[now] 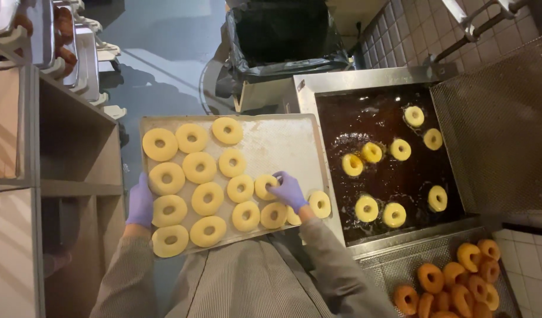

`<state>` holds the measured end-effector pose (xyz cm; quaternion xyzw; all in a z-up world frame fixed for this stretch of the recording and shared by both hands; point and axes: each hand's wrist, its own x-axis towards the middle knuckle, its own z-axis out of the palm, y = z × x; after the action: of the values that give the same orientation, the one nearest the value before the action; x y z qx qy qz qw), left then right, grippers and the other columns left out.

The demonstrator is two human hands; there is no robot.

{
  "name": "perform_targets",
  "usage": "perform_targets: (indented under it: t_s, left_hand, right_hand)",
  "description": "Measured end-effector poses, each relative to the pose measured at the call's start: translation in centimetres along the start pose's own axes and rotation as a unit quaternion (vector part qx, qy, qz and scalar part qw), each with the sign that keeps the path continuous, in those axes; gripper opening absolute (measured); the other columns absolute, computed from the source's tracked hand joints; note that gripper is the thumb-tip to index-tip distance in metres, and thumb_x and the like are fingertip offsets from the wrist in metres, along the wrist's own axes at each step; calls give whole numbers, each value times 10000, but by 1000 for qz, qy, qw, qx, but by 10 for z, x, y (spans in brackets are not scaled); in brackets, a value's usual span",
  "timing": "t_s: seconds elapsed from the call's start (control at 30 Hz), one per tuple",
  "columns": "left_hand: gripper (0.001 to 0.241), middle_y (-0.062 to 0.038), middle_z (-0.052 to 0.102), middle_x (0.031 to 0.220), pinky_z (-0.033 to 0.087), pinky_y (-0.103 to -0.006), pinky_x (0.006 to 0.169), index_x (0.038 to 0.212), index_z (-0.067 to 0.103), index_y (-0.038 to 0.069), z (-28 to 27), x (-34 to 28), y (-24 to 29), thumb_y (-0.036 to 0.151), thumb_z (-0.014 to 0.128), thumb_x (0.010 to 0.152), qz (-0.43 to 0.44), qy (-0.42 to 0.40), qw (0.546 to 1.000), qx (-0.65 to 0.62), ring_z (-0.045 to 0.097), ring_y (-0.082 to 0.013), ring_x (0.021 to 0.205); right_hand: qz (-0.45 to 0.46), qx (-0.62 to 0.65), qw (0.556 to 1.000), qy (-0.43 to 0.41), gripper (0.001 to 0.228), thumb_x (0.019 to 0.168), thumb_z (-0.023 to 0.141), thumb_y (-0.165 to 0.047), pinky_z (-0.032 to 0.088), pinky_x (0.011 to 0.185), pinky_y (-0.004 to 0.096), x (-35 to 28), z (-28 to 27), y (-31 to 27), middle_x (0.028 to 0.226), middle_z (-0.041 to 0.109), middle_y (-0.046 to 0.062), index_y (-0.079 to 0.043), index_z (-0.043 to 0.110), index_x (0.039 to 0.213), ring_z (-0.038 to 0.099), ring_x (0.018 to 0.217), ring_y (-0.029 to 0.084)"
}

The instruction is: Frying donuts in a commercial deep fryer, flipping them, and then arranging the finished donuts onto a tray with a paper liner.

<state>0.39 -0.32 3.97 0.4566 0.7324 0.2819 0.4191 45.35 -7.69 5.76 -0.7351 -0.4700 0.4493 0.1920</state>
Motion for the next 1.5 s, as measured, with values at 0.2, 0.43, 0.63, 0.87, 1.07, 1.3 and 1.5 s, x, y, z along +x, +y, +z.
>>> perform_targets:
  t_s: [0.2,0.43,0.63,0.87,1.07,1.3,1.5]
  left_hand:
    - [575,-344,652,1013,469,-478,834,1033,620,-96,-4,-12,25,435,410,1102,-74,2,995,-70,599,-433,930]
    - [342,-343,650,1052,469,-542,827,1182,571,-39,0,1,-14,233,404,1061,91,5,991,97,606,-509,1003]
    - [246,-367,636,1033,477,-587,795,1228,486,-2,-1,12,-39,82,405,1011,198,-12,959,202,596,-556,997]
    - [367,-329,666,1001,492,-545,809,1093,574,-39,-5,4,-18,259,380,1189,45,-54,997,-11,615,-511,955]
    - [319,-315,654,1027,496,-530,771,1158,528,-36,-5,5,-31,229,416,1019,209,-26,964,159,624,-500,963]
    - [379,-307,677,1097,490,-487,869,1242,579,-67,3,12,-46,234,398,1101,160,-27,984,72,631,-476,1039]
    - [483,-316,697,1026,485,-463,866,1094,628,-103,-6,-11,14,333,422,1076,49,-20,998,-40,634,-462,995]
  right_hand:
    - [-136,25,984,111,294,779,760,-128,542,799,341,0,42,32,972,674,165,-5,672,1030,642,892,220]
    - [-13,404,903,148,690,791,671,-52,601,806,333,-54,-74,-3,1092,690,68,-40,452,1445,694,918,205]
    - [31,-11,951,309,321,839,706,-99,563,934,351,12,-166,118,1113,774,167,-38,761,1149,740,1006,241]
    - [-131,-66,925,351,327,878,650,-40,563,903,362,65,-137,62,1144,748,172,-41,748,1190,727,1005,272]
    - [-91,353,931,8,398,958,670,-163,576,885,309,155,30,-8,1178,710,81,9,642,1316,687,1034,158]
    - [-4,396,917,38,443,780,824,-156,587,778,316,192,77,-92,1031,727,140,29,687,1158,707,882,210]
    - [-145,69,964,212,389,712,846,-139,553,829,340,184,102,-119,1004,716,117,-27,695,1053,686,920,231]
